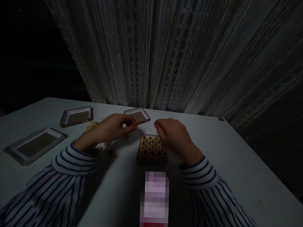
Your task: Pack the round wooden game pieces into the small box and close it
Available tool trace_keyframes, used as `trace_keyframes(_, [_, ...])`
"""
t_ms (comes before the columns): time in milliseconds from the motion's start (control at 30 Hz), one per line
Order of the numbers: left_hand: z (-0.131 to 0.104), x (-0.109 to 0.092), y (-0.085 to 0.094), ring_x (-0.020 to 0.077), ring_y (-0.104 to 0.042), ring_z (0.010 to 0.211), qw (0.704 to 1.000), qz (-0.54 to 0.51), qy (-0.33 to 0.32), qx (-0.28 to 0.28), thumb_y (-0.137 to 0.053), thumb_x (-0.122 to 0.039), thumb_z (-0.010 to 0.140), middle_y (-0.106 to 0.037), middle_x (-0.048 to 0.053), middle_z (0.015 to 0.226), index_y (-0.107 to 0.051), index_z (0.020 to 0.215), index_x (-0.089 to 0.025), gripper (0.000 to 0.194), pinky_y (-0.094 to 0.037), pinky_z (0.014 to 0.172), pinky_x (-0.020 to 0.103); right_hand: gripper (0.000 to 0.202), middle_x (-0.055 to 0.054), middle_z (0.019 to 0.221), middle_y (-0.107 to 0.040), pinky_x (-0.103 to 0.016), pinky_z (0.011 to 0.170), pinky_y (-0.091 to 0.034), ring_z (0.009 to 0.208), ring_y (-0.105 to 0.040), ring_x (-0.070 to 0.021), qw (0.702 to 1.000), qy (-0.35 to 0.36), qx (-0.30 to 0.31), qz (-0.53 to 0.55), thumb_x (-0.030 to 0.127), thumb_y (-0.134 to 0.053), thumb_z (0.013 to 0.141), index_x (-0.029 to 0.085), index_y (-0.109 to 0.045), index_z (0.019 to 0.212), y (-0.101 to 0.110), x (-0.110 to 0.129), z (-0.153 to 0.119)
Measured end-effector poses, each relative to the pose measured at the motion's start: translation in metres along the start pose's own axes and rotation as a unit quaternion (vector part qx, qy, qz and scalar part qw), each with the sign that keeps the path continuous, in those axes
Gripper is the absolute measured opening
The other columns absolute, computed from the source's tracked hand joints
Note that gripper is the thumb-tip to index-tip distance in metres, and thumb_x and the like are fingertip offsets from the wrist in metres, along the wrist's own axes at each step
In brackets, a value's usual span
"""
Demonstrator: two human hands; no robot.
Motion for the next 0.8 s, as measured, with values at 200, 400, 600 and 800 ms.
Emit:
trace_keyframes(200, [-0.009,-0.004,0.029,0.0136,-0.057,0.071,0.998,-0.028,0.007,-0.054,-0.047,-0.032,0.081,-0.065,0.000,0.078,-0.064,0.085,-0.016,0.024,-0.041,0.065,0.023,0.026,-0.007,0.092,-0.067,-0.031,0.077,-0.043,0.083,-0.059,-0.0186,0.998,0.002,-0.040,0.042,0.026,-0.040,0.088,0.016,-0.063,0.094,0.014,0.004,-0.002])
trace_keyframes(400, [-0.026,0.020,0.074,0.0150,-0.058,0.078,0.993,0.004,0.026,-0.119,-0.048,-0.031,0.080,-0.067,0.002,0.086,-0.064,0.090,-0.015,0.024,-0.043,0.070,0.024,0.020,-0.007,0.085,-0.065,-0.030,0.070,-0.046,0.079,-0.059,-0.0182,0.994,-0.015,-0.070,0.084,0.026,-0.047,0.084,0.015,-0.061,0.091,0.019,0.008,0.002])
trace_keyframes(600, [-0.042,0.071,0.106,0.0152,-0.058,0.075,0.985,0.008,0.082,-0.150,-0.049,-0.038,0.079,-0.066,0.004,0.083,-0.063,0.090,-0.014,0.030,-0.045,0.068,0.025,0.022,-0.007,0.085,-0.066,-0.030,0.066,-0.047,0.078,-0.060,-0.0190,0.994,-0.009,-0.036,0.099,0.030,-0.046,0.082,0.017,-0.062,0.092,0.008,0.013,0.025])
trace_keyframes(800, [-0.040,0.120,0.096,0.0193,-0.059,0.082,0.980,0.086,0.135,-0.115,-0.050,-0.039,0.077,-0.065,0.007,0.091,-0.064,0.095,-0.015,0.032,-0.045,0.074,0.029,0.021,-0.008,0.090,-0.065,-0.031,0.074,-0.045,0.083,-0.059,-0.0192,0.994,0.058,0.033,0.083,0.027,-0.047,0.082,0.017,-0.062,0.093,-0.020,0.038,0.058])
Point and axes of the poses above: each hand's wrist, its own z-axis towards the middle knuckle, its own y-axis out of the back of the hand, x = y × z, the point moved 10 cm from there along z, towards the middle knuckle
